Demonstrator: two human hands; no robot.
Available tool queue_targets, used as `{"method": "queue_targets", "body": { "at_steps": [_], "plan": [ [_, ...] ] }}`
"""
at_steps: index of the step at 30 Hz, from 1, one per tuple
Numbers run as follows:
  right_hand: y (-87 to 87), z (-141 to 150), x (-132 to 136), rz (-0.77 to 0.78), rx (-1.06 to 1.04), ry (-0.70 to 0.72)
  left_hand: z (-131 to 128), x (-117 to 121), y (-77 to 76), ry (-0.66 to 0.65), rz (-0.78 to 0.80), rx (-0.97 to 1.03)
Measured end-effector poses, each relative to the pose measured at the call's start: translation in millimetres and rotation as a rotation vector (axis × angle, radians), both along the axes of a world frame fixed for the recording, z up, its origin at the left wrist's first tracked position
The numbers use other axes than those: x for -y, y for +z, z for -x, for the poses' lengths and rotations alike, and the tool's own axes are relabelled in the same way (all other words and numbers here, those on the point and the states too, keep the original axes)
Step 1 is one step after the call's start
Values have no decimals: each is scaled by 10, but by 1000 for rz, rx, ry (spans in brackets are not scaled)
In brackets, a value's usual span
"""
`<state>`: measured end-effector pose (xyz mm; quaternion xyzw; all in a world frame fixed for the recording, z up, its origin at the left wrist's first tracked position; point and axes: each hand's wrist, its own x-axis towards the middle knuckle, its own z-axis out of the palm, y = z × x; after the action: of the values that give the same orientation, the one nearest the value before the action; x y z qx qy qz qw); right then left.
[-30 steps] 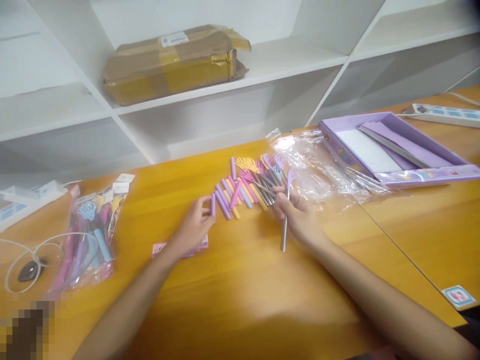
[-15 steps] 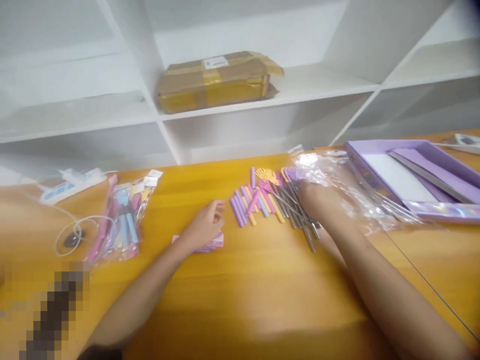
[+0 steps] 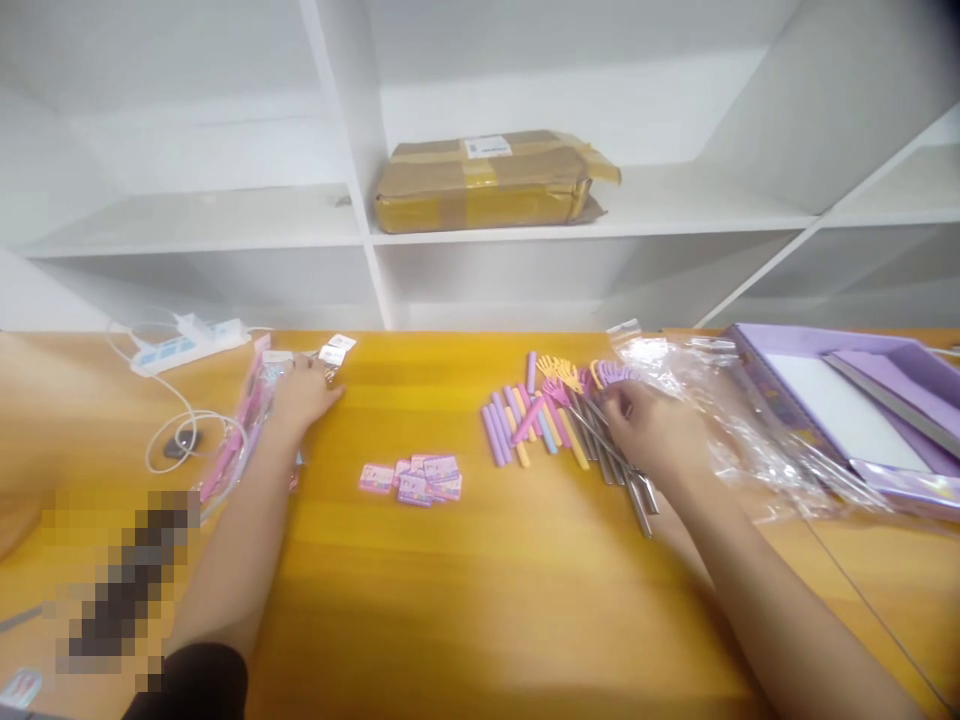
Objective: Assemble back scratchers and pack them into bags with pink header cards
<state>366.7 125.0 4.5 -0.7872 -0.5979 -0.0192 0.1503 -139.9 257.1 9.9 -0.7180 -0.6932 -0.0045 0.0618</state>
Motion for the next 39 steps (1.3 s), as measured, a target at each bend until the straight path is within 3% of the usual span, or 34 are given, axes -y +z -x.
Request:
{"method": "queue_targets", "body": {
  "at_steps": [5,11,17,21,25,30,32,34,36,39],
  "plan": [
    [88,212,155,-147,-53,92,113,-63,-49,33,-69,27],
    [194,370,314,-335,-89,169,261,-84,153,79,-47,133],
    [271,438,371,-498,-73,320,248,64,558,72,-126,204],
    [236,466,381,-439,-73,424,138,305,892,113,-385,314],
    [196,523,393,-424,-50,482,7,574,1127,104,-614,381],
    [256,592,470,-419,-145,545,-152,774,1329,22,-753,721],
    [298,663,534,-333,-324,563,-267,810,1312,-55,-650,943],
    [301,784,614,-220,-625,592,-472,873,1170,-148,-336,1080],
    [223,940,706,-111,-972,612,-778,1006,892,-281,83,1097],
    [-55,1156,856,28,-1338,552,-1317,1329,324,-469,587,1142]
  ]
}}
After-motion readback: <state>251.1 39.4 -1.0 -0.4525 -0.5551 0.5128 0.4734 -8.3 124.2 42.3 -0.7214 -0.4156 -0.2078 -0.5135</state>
